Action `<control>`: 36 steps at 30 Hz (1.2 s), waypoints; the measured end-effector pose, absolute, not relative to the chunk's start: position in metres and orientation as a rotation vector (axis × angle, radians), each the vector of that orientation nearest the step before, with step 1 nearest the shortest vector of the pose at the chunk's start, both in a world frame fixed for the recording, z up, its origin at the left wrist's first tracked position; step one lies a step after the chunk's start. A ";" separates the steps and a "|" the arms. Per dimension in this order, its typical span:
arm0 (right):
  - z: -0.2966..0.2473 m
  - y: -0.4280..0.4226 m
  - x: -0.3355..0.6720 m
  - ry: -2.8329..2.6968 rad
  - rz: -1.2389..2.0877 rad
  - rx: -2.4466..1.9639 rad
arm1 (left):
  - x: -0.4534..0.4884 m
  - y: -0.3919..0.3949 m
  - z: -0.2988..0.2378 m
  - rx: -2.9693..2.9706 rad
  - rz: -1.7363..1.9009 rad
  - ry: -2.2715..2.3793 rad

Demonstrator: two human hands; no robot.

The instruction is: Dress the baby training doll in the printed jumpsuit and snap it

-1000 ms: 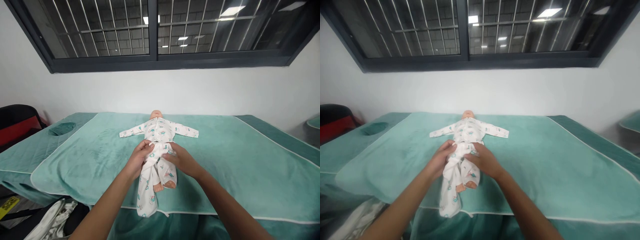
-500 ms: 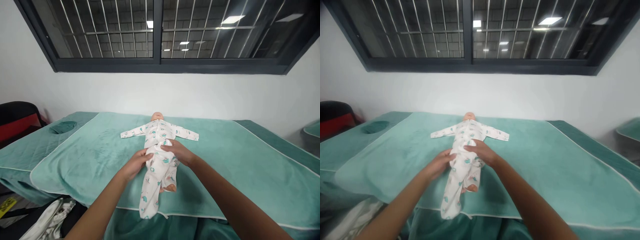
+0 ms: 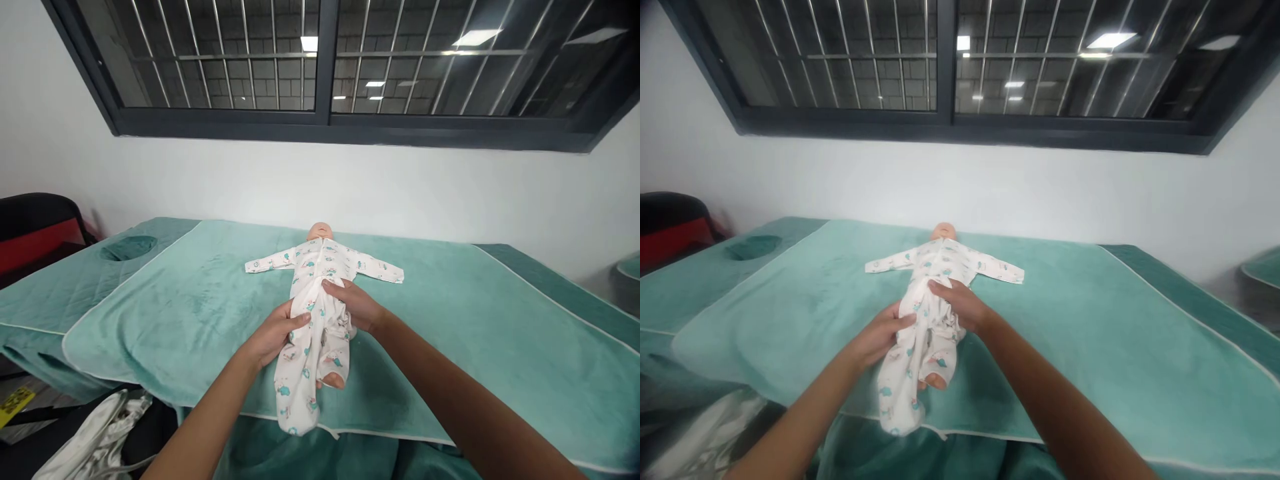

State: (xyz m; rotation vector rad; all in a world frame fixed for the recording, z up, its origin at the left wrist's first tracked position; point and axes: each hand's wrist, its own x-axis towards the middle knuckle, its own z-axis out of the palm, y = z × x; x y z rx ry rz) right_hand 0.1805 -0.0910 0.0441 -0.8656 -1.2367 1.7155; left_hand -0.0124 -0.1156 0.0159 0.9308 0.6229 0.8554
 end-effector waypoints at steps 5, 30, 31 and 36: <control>0.042 -0.090 0.177 -1.466 1.704 -1.026 | -0.005 -0.108 0.010 0.729 1.119 0.617; 0.043 -0.090 0.170 -2.112 1.495 -1.058 | 0.000 -0.120 0.007 0.669 1.234 0.883; 0.042 -0.090 0.170 -2.094 1.463 -1.043 | 0.000 -0.127 0.008 0.670 1.232 0.911; 0.035 -0.091 0.167 -2.268 1.241 -1.085 | 0.002 -0.176 0.004 0.580 1.226 0.993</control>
